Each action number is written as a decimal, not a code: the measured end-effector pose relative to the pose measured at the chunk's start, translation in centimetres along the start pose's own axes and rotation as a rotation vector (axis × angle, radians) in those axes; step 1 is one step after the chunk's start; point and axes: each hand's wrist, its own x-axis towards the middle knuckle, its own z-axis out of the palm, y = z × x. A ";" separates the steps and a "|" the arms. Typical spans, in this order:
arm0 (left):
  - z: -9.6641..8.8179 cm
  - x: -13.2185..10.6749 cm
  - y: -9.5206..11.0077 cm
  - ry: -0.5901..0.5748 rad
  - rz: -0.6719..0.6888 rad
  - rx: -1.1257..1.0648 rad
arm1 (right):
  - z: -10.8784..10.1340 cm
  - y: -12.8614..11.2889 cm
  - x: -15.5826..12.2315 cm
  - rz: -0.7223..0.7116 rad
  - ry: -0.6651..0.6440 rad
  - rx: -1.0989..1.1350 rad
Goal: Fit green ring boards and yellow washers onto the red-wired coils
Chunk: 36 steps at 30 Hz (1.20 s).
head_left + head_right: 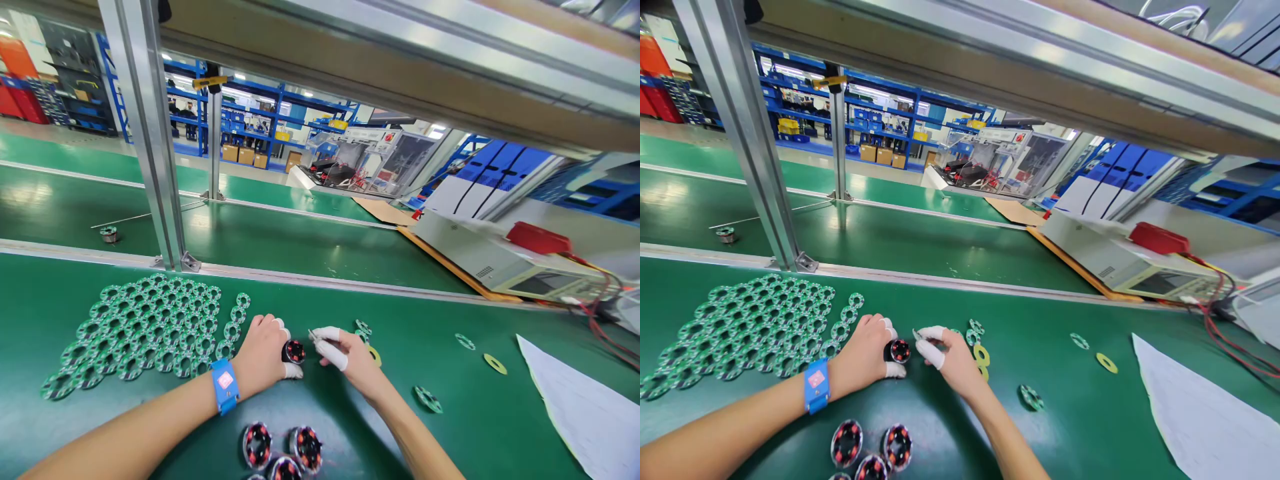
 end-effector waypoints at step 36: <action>0.9 -0.3 0.1 0.055 -0.004 -0.017 | 1.7 -0.4 -1.0 -0.508 0.073 -0.838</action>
